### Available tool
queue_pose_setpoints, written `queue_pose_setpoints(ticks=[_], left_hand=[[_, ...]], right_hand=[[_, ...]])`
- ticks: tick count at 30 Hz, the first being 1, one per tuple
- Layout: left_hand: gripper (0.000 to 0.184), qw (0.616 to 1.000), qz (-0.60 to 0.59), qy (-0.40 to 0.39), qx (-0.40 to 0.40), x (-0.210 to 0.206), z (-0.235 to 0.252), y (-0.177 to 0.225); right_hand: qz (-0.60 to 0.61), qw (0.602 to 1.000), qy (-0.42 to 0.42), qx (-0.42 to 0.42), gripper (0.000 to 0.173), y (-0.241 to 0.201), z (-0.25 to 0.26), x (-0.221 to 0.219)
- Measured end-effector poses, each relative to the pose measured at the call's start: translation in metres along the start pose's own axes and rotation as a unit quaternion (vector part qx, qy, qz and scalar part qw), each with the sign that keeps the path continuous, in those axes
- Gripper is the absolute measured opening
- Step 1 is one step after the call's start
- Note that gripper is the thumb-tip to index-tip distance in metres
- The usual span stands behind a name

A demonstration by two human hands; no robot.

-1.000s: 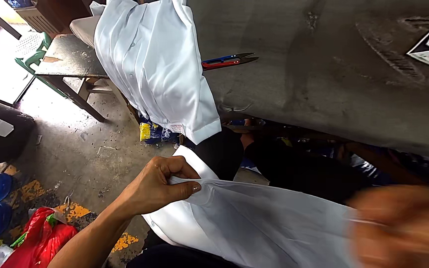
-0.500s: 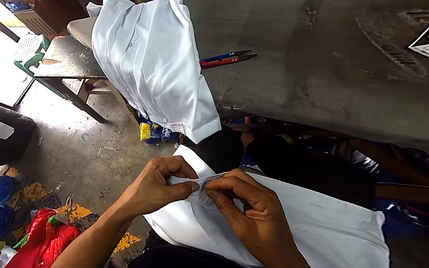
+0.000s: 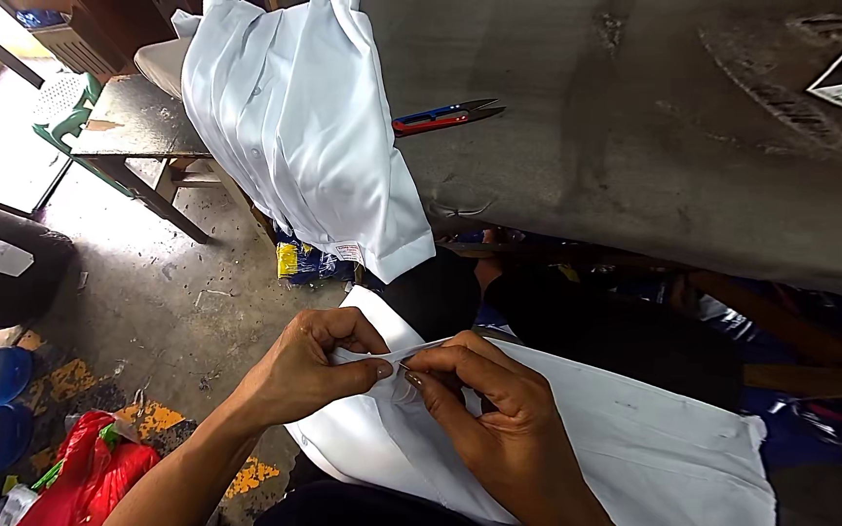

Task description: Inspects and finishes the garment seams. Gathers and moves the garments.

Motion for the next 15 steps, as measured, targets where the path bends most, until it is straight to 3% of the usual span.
queue_pose_setpoints(ticks=[15], left_hand=[[0.006, 1.0, -0.006, -0.009, 0.003, 0.0003, -0.0015, 0.0029]], right_hand=[[0.003, 1.0, -0.02, 0.004, 0.013, -0.003, 0.0042, -0.0017]])
Point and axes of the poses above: each hand's wrist, its own z-axis towards the middle knuckle, its own x-axis out of the back of the hand, y = z × x, the point moved 6 cm from there along z, towards the middle knuckle, and after that the axes turned 6 degrees about z, right-handed, at the moved point
